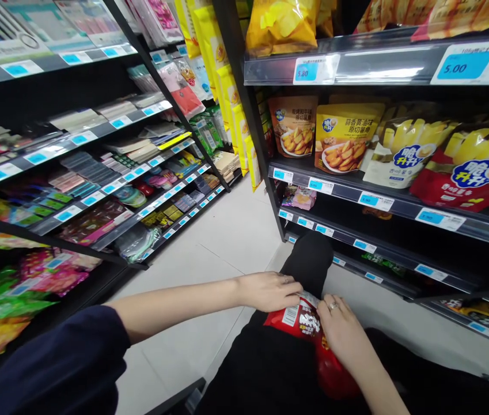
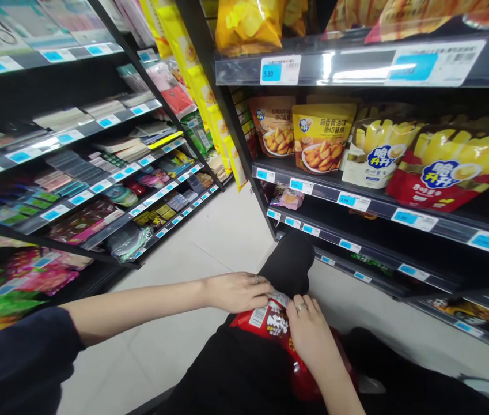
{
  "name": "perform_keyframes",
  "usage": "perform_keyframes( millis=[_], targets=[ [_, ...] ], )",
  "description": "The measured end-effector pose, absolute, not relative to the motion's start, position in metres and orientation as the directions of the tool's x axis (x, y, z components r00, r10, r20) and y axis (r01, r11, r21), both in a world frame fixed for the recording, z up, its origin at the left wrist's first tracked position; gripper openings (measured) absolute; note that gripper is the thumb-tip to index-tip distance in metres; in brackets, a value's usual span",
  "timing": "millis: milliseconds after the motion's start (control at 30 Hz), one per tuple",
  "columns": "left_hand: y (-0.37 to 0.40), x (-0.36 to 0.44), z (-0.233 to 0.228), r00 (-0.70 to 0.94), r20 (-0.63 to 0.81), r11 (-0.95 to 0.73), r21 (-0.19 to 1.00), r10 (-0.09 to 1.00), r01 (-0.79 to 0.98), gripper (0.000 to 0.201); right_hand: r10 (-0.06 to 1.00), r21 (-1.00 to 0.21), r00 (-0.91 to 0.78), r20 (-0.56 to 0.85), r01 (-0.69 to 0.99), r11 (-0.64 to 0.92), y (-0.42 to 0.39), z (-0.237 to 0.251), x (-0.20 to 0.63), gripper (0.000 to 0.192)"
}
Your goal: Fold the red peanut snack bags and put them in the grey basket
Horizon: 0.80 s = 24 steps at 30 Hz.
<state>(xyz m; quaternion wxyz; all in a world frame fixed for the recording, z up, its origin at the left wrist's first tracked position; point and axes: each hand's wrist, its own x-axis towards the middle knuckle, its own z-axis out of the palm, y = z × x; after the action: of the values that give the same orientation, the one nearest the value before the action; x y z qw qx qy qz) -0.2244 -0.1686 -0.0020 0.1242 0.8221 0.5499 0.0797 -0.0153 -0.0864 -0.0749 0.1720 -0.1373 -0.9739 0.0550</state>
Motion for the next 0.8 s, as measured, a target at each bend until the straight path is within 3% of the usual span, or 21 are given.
perform_keyframes(
  millis=[100,333,433,567,700,800],
  targets=[
    [-0.162,-0.227,0.000,0.528,-0.090,-0.475,0.332,0.844,0.815,0.007,0.269,-0.153,-0.912,0.309,0.232,0.961,-0.090,-0.074,-0.014,0.021],
    [-0.167,-0.232,0.000,0.386,-0.235,-0.205,0.551,0.892,0.809,0.015,0.412,-0.310,-0.870,0.272,0.326,0.893,-0.108,-0.075,-0.013,0.027],
    [-0.178,-0.229,0.002,0.330,-0.227,-0.164,0.538,0.916,0.826,0.012,0.453,-0.351,-0.859,0.240,0.359,0.865,-0.108,-0.079,-0.013,0.030],
    [-0.195,-0.224,-0.005,0.087,-0.229,0.060,0.569,0.970,0.820,0.012,0.433,-0.405,-0.873,0.226,0.320,0.857,-0.103,-0.080,-0.012,0.030],
    [-0.213,-0.220,-0.012,-0.234,-0.280,0.363,0.636,0.931,0.681,0.017,0.460,-0.433,-0.857,0.231,0.333,0.838,-0.103,-0.077,-0.014,0.030],
    [-0.226,-0.215,-0.006,-0.284,-0.335,0.439,0.709,0.898,0.552,0.011,0.467,-0.469,-0.856,0.222,0.326,0.821,-0.106,-0.076,-0.016,0.031]
  ],
)
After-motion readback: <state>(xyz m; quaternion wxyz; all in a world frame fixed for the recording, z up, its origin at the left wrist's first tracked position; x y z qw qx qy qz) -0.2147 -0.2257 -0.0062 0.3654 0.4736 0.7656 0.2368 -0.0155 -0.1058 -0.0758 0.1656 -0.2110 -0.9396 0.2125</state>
